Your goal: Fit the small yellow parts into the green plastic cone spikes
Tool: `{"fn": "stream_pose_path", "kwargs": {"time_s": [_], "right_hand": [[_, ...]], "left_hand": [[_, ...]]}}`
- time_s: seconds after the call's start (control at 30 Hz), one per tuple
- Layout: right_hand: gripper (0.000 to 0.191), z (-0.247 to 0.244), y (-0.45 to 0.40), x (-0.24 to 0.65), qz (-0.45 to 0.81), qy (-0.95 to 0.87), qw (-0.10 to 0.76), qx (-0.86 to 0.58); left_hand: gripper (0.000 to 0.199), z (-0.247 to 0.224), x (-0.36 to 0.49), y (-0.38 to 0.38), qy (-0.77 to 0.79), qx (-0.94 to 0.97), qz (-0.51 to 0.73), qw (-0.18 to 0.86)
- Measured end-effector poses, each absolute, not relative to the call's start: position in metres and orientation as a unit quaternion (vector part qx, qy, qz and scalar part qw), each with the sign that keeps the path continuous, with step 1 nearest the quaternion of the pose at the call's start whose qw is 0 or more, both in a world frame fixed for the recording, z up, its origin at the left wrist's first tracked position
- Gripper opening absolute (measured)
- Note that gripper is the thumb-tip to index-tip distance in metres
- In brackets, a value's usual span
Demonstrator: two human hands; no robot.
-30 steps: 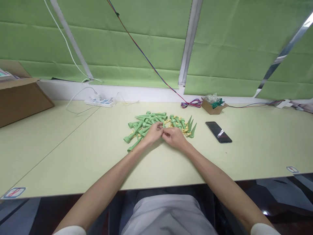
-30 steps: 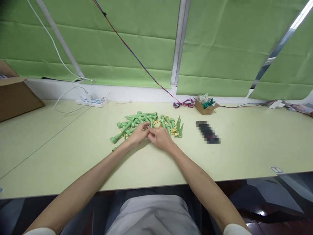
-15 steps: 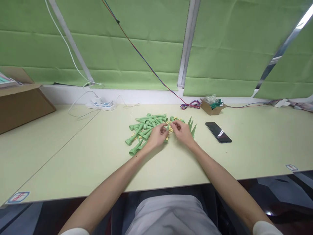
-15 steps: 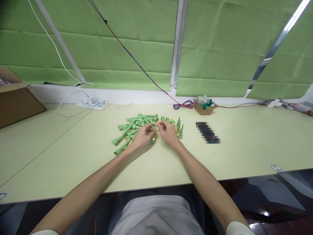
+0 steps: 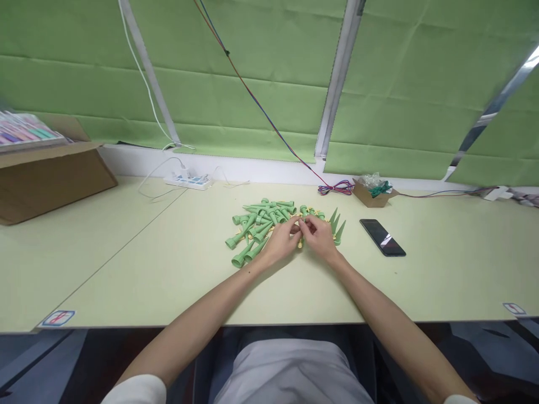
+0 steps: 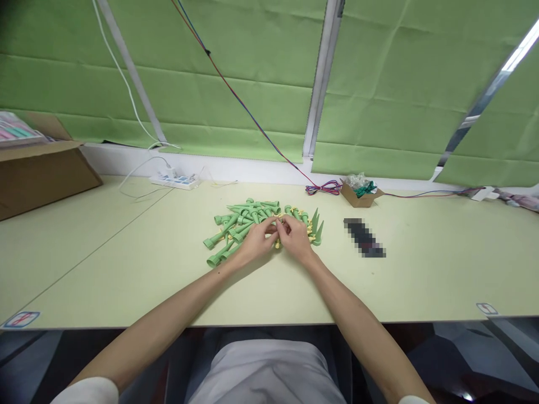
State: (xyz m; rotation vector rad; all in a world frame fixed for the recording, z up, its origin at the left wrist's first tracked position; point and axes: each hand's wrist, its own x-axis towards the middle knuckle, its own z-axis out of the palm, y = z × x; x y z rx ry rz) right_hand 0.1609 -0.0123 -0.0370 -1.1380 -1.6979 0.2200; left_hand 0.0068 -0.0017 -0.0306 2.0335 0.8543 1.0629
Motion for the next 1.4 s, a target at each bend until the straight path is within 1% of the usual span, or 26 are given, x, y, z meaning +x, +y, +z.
{"fn": "stream_pose_path", "kwargs": {"time_s": [0.1,0.23,0.33,0.43,0.53,0.7,0.83,1.07,1.27,1.4], "right_hand": [[0.032,-0.034,-0.013,0.163,0.058,-0.701,0.537,-0.465],[0.039,-0.030,-0.012,0.170,-0.023,-0.669,0.583,-0.460],[0.037,-0.030,-0.010,0.175,-0.067,-0.656,0.598,-0.455],[0.035,-0.031,-0.007,0.179,-0.088,-0.647,0.604,-0.456],[0.034,-0.030,-0.007,0.181,-0.115,-0.631,0.616,-0.457],[0.041,-0.026,-0.005,0.186,-0.158,-0.596,0.618,-0.488],[0.041,-0.030,-0.001,0.189,-0.120,-0.599,0.592,-0.525],[0.030,-0.037,0.005,0.190,-0.042,-0.615,0.500,-0.608],[0.023,-0.033,0.001,0.187,-0.021,-0.616,0.409,-0.673],[0.020,-0.028,-0.003,0.184,-0.023,-0.613,0.380,-0.693]], "left_hand": [[0.028,-0.026,0.007,-0.005,0.336,0.804,0.395,0.291],[0.040,-0.022,0.007,-0.005,0.345,0.821,0.390,0.237],[0.041,-0.023,0.008,-0.004,0.351,0.823,0.391,0.215],[0.036,-0.028,0.009,-0.002,0.362,0.825,0.382,0.204],[0.021,-0.033,0.010,-0.001,0.373,0.826,0.372,0.202],[0.022,-0.041,0.009,0.002,0.393,0.836,0.336,0.186],[0.020,-0.046,0.007,0.007,0.405,0.838,0.322,0.176],[0.020,-0.047,0.005,0.010,0.393,0.849,0.306,0.177],[0.021,-0.050,0.005,0.009,0.374,0.862,0.300,0.168],[0.021,-0.051,0.006,0.008,0.381,0.864,0.291,0.156]]}}
